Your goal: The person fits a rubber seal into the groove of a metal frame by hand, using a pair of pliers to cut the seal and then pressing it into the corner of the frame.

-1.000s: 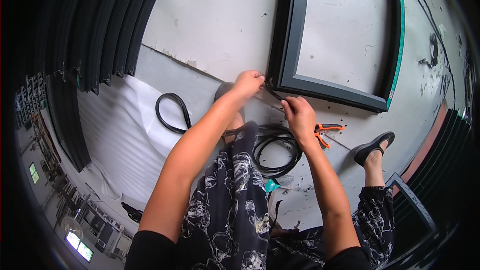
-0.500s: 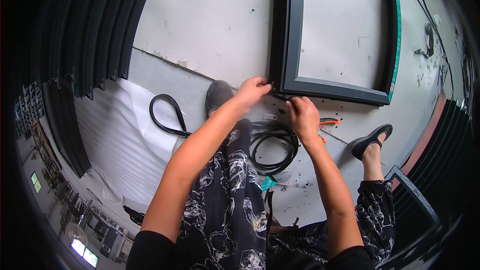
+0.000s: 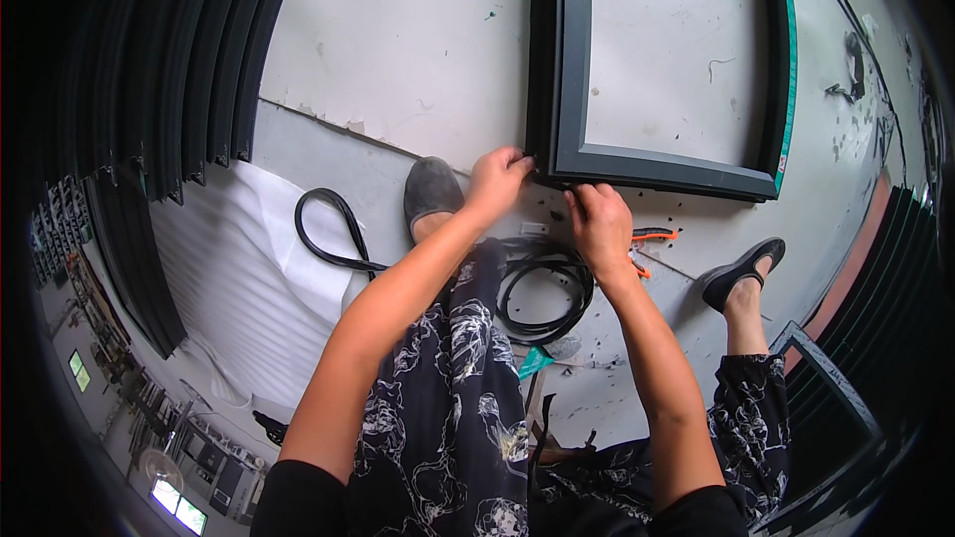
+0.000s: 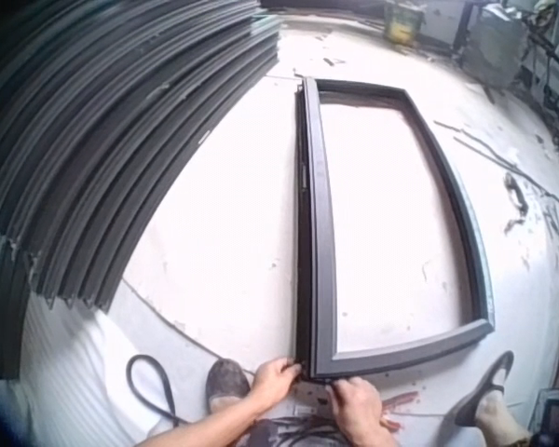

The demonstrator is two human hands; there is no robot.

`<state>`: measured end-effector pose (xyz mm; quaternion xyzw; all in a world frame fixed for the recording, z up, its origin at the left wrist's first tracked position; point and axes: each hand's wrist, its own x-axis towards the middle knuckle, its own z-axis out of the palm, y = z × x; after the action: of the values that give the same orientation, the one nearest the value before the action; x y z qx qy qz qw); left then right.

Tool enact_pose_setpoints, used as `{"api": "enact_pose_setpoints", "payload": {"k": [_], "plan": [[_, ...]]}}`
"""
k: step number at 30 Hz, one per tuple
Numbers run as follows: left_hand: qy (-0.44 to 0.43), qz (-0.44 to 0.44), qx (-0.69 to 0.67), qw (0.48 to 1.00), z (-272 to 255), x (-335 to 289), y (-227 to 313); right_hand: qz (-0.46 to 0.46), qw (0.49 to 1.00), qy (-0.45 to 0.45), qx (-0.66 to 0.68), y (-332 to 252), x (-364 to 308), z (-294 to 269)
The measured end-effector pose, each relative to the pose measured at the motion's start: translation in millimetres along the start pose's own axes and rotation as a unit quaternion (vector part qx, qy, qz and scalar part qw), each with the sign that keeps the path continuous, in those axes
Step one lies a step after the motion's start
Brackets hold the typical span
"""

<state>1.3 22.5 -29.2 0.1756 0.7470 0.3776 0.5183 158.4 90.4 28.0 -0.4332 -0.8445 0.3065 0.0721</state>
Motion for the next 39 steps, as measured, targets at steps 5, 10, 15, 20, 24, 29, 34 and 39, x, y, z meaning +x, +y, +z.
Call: {"api": "enact_pose_setpoints", "payload": {"k": [5,10,15,20,24,29,34,39], "plan": [[-0.006,-0.011,-0.022,1.000,-2.0,0.6,0.0,-0.017,0.999,0.016,-0.034,-4.6,1.9,1.0],[-0.102,-0.082,-0.076,0.988,-11.2,1.6,1.5,-0.042,0.997,0.036,-0.061,-3.1,0.2,3.6],[-0.123,-0.050,-0.110,0.985,-13.5,2.8,-8.3,-0.046,0.995,0.055,-0.075,-3.2,2.2,7.6],[-0.105,-0.042,-0.097,0.989,-9.6,0.9,-3.3,-0.030,0.994,0.056,-0.084,-4.1,0.7,9.8],[-0.085,-0.064,-0.114,0.988,-9.0,-0.8,2.2,-0.030,0.992,0.077,-0.097,-2.3,0.6,15.8],[-0.137,-0.062,-0.163,0.975,-12.5,-3.2,5.3,-0.029,0.989,0.098,-0.105,-4.0,2.0,18.9],[-0.125,-0.067,-0.193,0.971,-0.2,-2.9,2.2,-0.017,0.990,0.083,-0.110,-6.5,3.6,19.0],[-0.057,-0.081,-0.207,0.973,-16.1,-3.4,4.2,0.009,0.999,-0.029,-0.025,-4.0,2.1,-4.3]]}}
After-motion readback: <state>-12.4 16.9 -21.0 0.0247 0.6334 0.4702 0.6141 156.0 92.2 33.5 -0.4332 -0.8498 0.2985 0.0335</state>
